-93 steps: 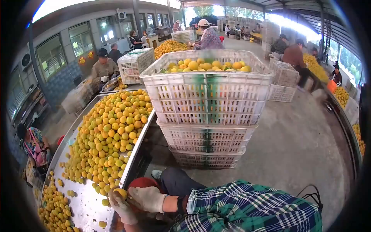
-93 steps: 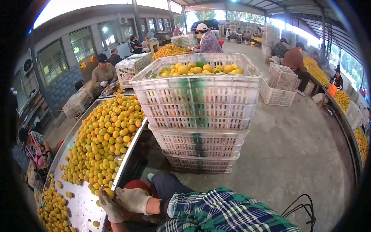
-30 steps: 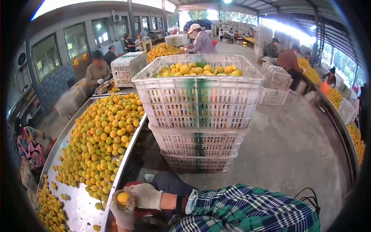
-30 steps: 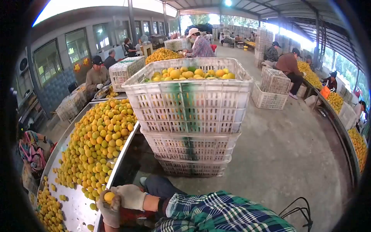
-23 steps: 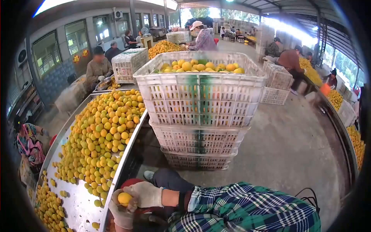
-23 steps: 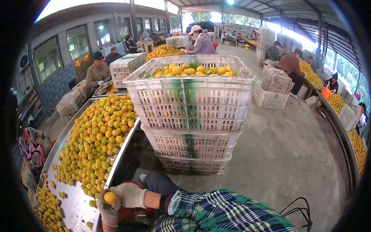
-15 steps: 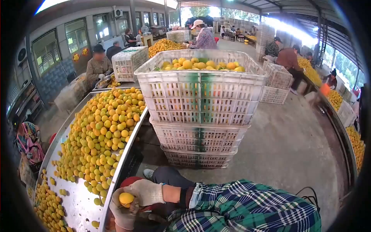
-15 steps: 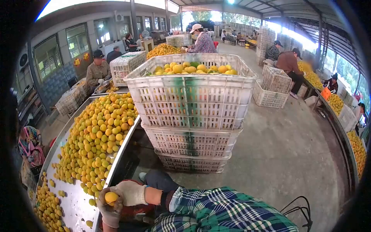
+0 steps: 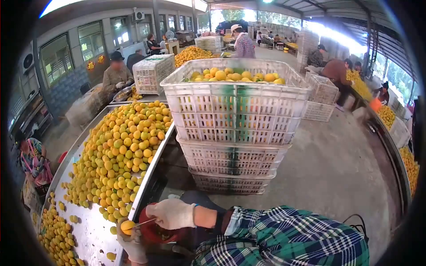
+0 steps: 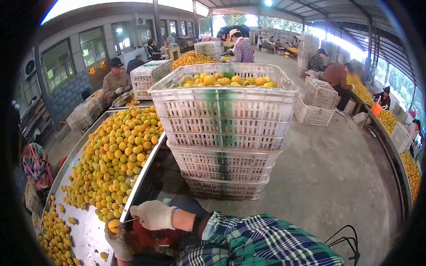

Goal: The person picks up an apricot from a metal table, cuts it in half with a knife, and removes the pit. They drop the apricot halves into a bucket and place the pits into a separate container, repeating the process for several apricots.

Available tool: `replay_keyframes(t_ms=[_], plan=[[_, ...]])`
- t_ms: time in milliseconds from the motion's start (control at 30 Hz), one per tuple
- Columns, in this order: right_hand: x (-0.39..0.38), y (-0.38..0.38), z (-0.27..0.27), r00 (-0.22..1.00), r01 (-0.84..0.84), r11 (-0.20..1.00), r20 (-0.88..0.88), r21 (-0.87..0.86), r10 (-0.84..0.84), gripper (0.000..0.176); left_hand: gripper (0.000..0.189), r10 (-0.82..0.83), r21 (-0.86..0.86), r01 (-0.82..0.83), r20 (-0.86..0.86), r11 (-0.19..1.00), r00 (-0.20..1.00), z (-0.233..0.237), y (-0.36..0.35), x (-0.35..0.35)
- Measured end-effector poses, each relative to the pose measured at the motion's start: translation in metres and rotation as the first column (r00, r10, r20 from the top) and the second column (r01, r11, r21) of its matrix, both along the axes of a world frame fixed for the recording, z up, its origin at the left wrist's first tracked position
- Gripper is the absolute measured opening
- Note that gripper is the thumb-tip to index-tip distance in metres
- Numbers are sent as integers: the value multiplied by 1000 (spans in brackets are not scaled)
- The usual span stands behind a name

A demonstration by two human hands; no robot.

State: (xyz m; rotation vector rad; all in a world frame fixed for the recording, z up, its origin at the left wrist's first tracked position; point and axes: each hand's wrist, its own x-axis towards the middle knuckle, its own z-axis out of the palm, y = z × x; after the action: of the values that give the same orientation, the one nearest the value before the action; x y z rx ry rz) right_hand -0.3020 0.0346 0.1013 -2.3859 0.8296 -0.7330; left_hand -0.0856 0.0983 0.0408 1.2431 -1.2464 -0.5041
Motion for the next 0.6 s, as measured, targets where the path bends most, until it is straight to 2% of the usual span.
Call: replay_keyframes(t_ms=[67, 100, 133, 200, 233, 267, 300, 333, 367, 400, 467, 567, 600], plan=[[-5, -8, -12, 986, 20, 999, 165, 30, -25, 20, 46, 1, 137, 18, -132, 990, 991, 4, 2, 4], [-5, -9, -15, 971, 32, 996, 234, 81, -51, 25, 48, -10, 122, 12, -12, 992, 1000, 5, 3, 0], [-6, -4, -2, 970, 11, 958, 230, 285, -79, 29, 49, -19, 108, 7, 110, 994, 994, 13, 5, -11], [-7, 8, 26, 969, -44, 765, 214, 643, -124, 36, 49, -103, 112, 73, 297, 991, 949, 26, 7, -28], [-2, 6, 22, 965, -114, 715, 247, 690, -84, 42, 47, -181, 136, 141, 357, 981, 916, 32, 6, -35], [2, 5, 16, 960, -145, 723, 273, 675, -63, 41, 46, -258, 165, 207, 414, 964, 873, 36, 5, -39], [5, 3, 8, 954, -174, 730, 298, 661, -42, 39, 53, -317, 280, 292, 48, 915, 947, 38, 2, -40], [9, 0, 0, 947, -203, 735, 321, 647, -21, 38, 61, -241, 332, 351, -329, 876, 913, 40, -1, -42], [11, -5, -6, 961, -211, 590, 275, 779, -19, 33, 63, -290, 316, 241, 118, 918, 950, 52, 5, -45], [8, -4, 0, 967, -214, 528, 255, 822, -5, 32, 66, -266, 250, 150, 542, 957, 797, 62, 9, -49], [-4, 0, 17, 975, -213, 396, 222, 893, 24, 30, 67, -263, 273, 125, 553, 954, 791, 74, 13, -55], [-8, 1, 18, 928, -357, 319, 373, 878, 12, 28, 65, -227, 221, 118, 574, 968, 787, 74, 13, -57], [-5, 0, 13, 920, -361, 345, 391, 866, -17, 28, 64, -209, 189, 120, 581, 975, 787, 73, 13, -56]])
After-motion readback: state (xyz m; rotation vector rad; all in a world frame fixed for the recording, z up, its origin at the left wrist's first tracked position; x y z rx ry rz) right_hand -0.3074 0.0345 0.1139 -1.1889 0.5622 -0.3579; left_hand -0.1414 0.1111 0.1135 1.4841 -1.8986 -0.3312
